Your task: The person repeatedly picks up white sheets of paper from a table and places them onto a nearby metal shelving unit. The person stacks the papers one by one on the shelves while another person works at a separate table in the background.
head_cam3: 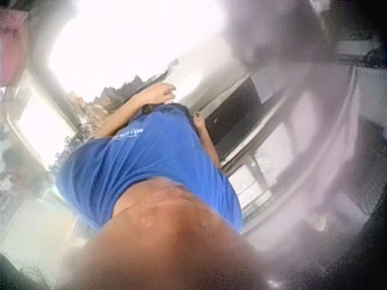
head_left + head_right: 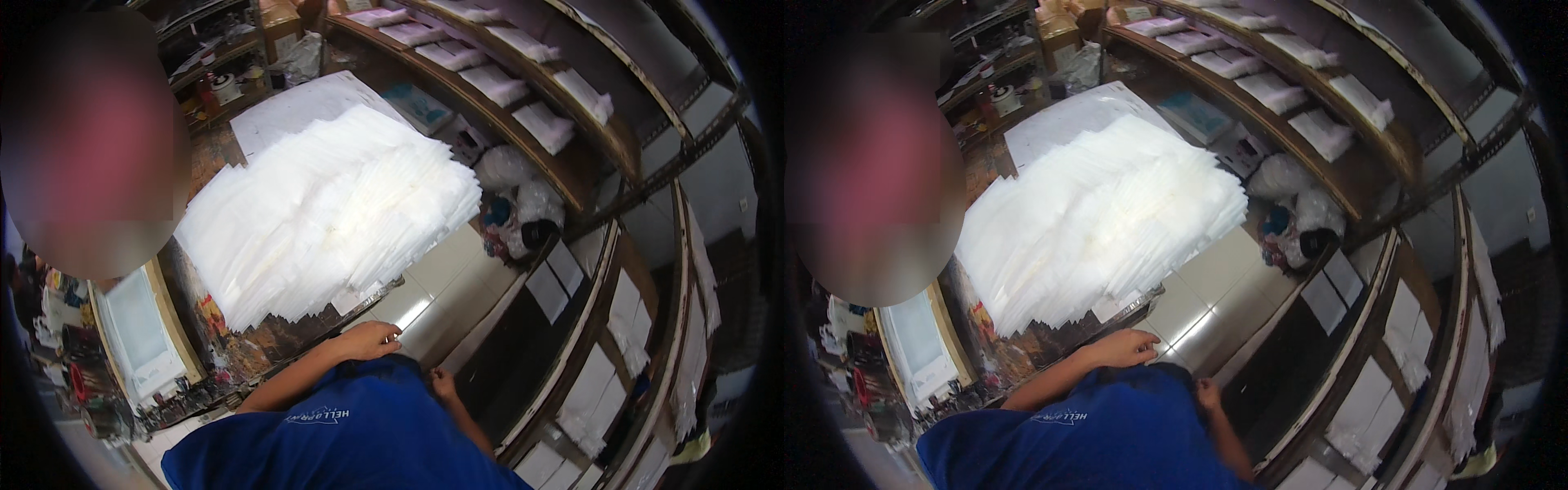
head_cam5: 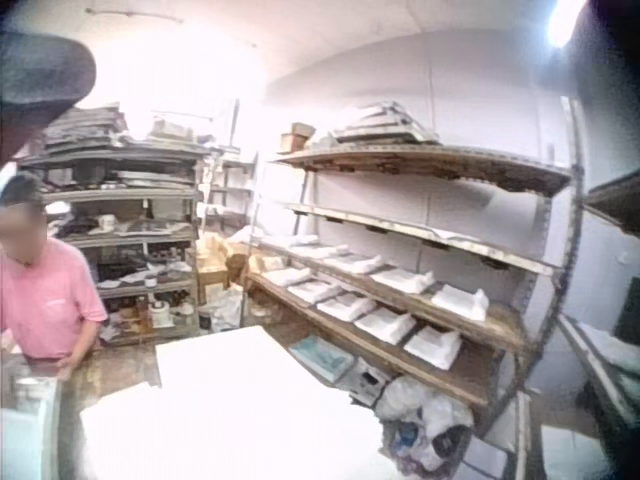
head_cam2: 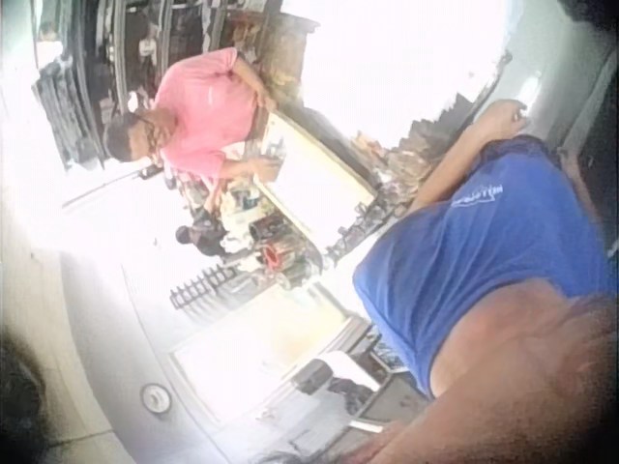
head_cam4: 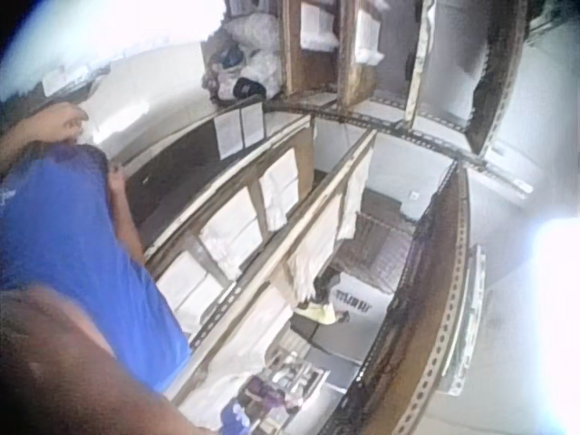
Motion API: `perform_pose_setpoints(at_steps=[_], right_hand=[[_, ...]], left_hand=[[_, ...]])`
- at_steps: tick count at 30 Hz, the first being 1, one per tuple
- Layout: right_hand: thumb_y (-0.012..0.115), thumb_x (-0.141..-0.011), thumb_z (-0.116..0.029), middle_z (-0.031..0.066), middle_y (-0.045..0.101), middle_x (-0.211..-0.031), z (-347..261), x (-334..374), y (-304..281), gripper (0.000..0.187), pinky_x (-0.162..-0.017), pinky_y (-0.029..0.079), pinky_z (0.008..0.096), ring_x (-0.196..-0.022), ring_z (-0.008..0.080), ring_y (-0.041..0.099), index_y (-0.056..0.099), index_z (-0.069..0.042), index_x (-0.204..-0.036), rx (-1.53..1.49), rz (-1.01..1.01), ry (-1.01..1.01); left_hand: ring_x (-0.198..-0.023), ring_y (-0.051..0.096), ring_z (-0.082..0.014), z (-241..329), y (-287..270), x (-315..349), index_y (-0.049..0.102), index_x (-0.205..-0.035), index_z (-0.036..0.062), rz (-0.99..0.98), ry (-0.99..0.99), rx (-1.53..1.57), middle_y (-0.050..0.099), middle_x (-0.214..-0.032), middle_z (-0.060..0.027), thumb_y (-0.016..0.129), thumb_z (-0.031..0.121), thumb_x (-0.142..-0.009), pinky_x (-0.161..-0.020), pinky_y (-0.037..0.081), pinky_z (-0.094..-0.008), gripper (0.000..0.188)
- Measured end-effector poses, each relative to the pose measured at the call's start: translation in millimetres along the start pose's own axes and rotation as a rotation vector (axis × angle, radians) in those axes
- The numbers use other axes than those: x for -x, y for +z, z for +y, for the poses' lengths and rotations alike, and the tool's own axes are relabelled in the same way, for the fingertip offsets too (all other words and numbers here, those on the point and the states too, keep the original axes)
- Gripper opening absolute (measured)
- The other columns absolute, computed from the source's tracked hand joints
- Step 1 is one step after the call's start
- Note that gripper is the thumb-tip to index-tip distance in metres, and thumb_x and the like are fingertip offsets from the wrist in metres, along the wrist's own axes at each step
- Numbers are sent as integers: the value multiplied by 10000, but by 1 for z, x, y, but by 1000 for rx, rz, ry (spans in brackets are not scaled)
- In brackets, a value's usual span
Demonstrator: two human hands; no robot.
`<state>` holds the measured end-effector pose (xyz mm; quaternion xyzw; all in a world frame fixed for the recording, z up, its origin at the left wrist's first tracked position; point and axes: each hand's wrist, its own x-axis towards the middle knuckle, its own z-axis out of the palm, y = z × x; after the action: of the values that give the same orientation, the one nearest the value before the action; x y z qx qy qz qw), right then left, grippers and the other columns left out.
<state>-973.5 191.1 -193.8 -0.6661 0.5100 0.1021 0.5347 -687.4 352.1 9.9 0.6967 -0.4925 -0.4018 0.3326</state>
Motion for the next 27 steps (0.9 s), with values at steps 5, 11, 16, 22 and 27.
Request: perform_pose_setpoints(at_steps=[5, 11, 16, 22, 27], right_hand=[[543, -936, -282, 179, 657, -1035, 25, -18, -17, 381, -830, 478, 352, -943, 250, 626, 601, 43, -1127, 230, -11, -100], [525, -943, -251, 202, 628, -1147, 15, 20, -31, 409, -922, 444, 364, -1082, 270, 594, 549, 47, -1221, 231, -130, -139], [539, -919, -260, 183, 656, -1002, 91, -14, -25, 385, -783, 491, 353, -902, 237, 633, 599, 59, -1127, 184, -202, -72], [539, -865, -127, 110, 635, -795, 53, 30, -32, 256, -590, 503, 308, -657, 156, 608, 605, 37, -1050, 44, -204, -40], [526, -878, -134, 102, 629, -761, 35, 27, -32, 256, -565, 493, 312, -617, 166, 598, 599, 53, -1036, 99, -243, -61]], left_hand=[[-893, 631, -356, 3, 6, 1, 599, -1089, -12, 110, -1, -20, 655, -962, -192, 543, 289, -898, -786, 499, -432, 361], [-863, 642, -341, -3, 20, 22, 611, -1064, -21, 306, -70, -52, 648, -984, -188, 559, 247, -896, -752, 508, -412, 321], [-858, 645, -333, -2, 25, 41, 621, -1035, -1, 457, -106, -49, 651, -954, -177, 567, 231, -890, -753, 510, -409, 279], [-855, 645, -334, -6, 38, 65, 624, -1031, 7, 575, -192, -13, 649, -932, -174, 569, 227, -886, -758, 509, -408, 269], [-855, 645, -334, 3, 47, 64, 622, -1051, 7, 492, -175, -35, 647, -945, -185, 569, 246, -882, -763, 509, -413, 297]])
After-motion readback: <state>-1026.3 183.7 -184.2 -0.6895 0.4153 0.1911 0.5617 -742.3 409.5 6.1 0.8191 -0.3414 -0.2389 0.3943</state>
